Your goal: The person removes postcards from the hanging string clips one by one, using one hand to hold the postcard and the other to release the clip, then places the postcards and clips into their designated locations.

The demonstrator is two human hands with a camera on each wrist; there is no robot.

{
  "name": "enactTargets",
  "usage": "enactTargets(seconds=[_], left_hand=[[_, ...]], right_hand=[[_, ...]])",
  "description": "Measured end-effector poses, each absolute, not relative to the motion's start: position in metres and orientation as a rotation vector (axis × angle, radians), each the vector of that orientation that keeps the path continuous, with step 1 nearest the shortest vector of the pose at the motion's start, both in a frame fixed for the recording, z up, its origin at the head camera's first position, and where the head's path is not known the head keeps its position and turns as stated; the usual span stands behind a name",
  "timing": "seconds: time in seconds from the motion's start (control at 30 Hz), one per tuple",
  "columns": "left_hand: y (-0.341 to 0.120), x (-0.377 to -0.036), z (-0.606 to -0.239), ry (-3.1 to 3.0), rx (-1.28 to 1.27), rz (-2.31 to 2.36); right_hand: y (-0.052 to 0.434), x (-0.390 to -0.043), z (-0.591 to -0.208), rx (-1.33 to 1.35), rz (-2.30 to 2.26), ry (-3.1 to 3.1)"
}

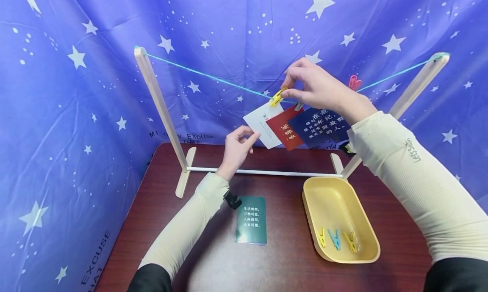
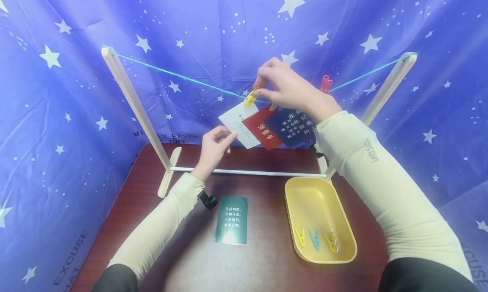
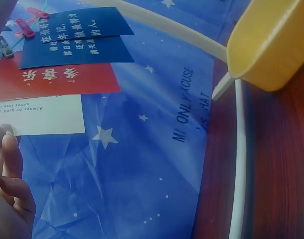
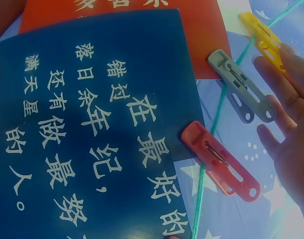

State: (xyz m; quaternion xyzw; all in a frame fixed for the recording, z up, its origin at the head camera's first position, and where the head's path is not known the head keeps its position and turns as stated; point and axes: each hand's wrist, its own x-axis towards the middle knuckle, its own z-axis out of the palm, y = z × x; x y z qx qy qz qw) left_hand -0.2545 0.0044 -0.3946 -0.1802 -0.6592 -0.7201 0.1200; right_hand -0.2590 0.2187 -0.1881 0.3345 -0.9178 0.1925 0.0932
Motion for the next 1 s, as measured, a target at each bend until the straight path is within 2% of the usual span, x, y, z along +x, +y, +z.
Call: enactTargets(seconds=[0.37,1.0], left_hand=[[-0.001,-0.253,-0.397,-1.925,-0.547,-2.089],[-0.011,-0.251,-0.396,-1.917,-0.529,-2.074]], right_hand=[[0.217,-0.258,-0.191,1.068,0.591,-2.584],[0.221,-0.246,-0.185,0.931,0.616,-2.463]])
